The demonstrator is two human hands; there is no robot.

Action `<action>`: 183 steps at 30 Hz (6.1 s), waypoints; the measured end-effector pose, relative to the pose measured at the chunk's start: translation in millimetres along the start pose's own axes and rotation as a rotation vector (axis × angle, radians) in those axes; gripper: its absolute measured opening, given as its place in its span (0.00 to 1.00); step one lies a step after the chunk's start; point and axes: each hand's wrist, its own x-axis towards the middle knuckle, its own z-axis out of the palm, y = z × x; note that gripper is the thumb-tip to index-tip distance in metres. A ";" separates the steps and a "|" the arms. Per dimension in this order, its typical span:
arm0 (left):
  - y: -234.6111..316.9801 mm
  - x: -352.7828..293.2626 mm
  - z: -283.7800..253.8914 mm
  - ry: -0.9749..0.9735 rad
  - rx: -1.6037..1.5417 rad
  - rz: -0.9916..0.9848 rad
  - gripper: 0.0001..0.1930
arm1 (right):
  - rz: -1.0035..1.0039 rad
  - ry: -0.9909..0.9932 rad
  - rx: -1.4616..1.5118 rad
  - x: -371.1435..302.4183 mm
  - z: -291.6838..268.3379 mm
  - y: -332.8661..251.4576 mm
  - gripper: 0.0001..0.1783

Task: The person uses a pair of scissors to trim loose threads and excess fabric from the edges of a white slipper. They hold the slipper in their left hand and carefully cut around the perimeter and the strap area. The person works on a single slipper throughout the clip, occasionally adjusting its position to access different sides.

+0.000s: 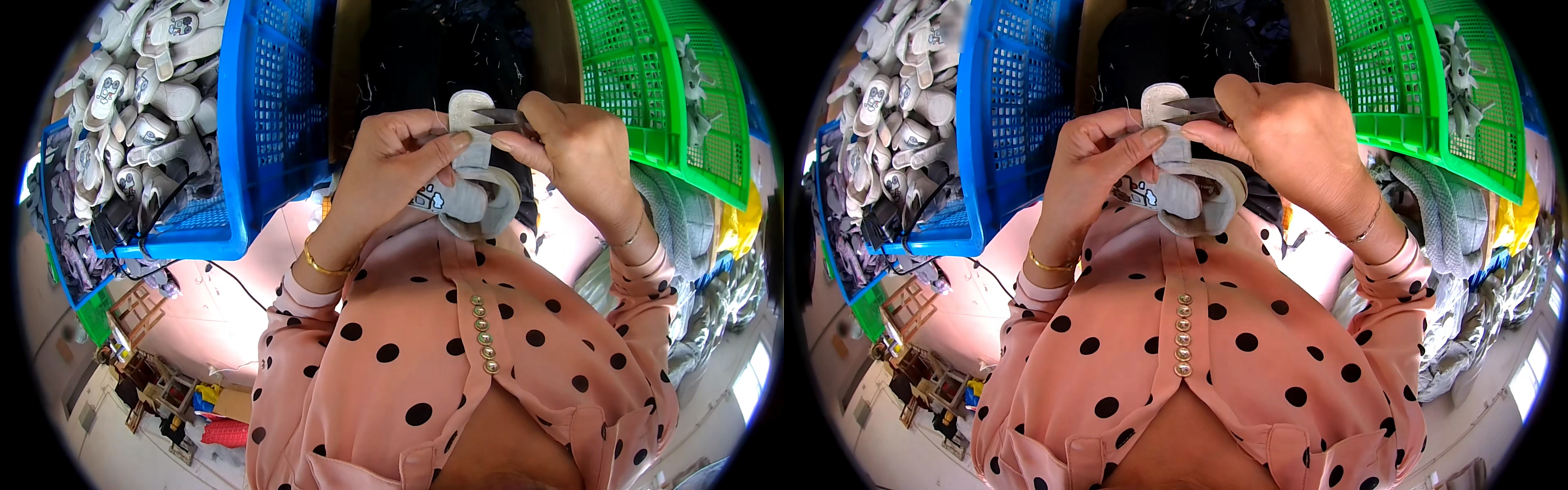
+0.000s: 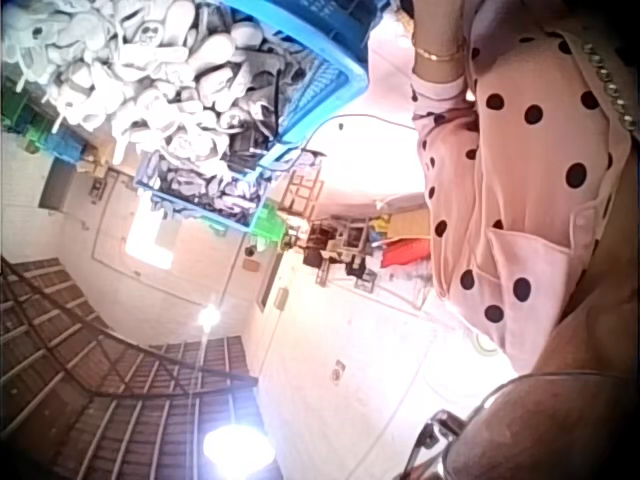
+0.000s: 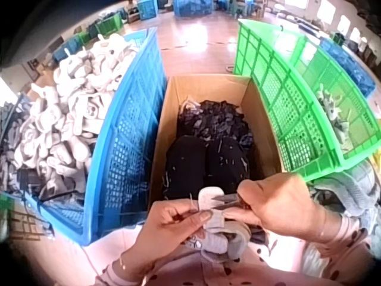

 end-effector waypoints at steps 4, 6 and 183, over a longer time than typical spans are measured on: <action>0.9 -0.3 2.2 -0.017 0.002 0.030 0.08 | -0.010 -0.009 -0.041 1.3 -1.1 -1.1 0.23; 4.5 -0.8 4.8 -0.016 -0.003 0.030 0.07 | -0.013 -0.010 -0.038 2.0 -1.2 -1.0 0.23; -39.1 -26.8 -7.9 -0.001 -0.095 -0.269 0.11 | -0.003 -0.248 0.077 -35.3 28.2 -26.7 0.22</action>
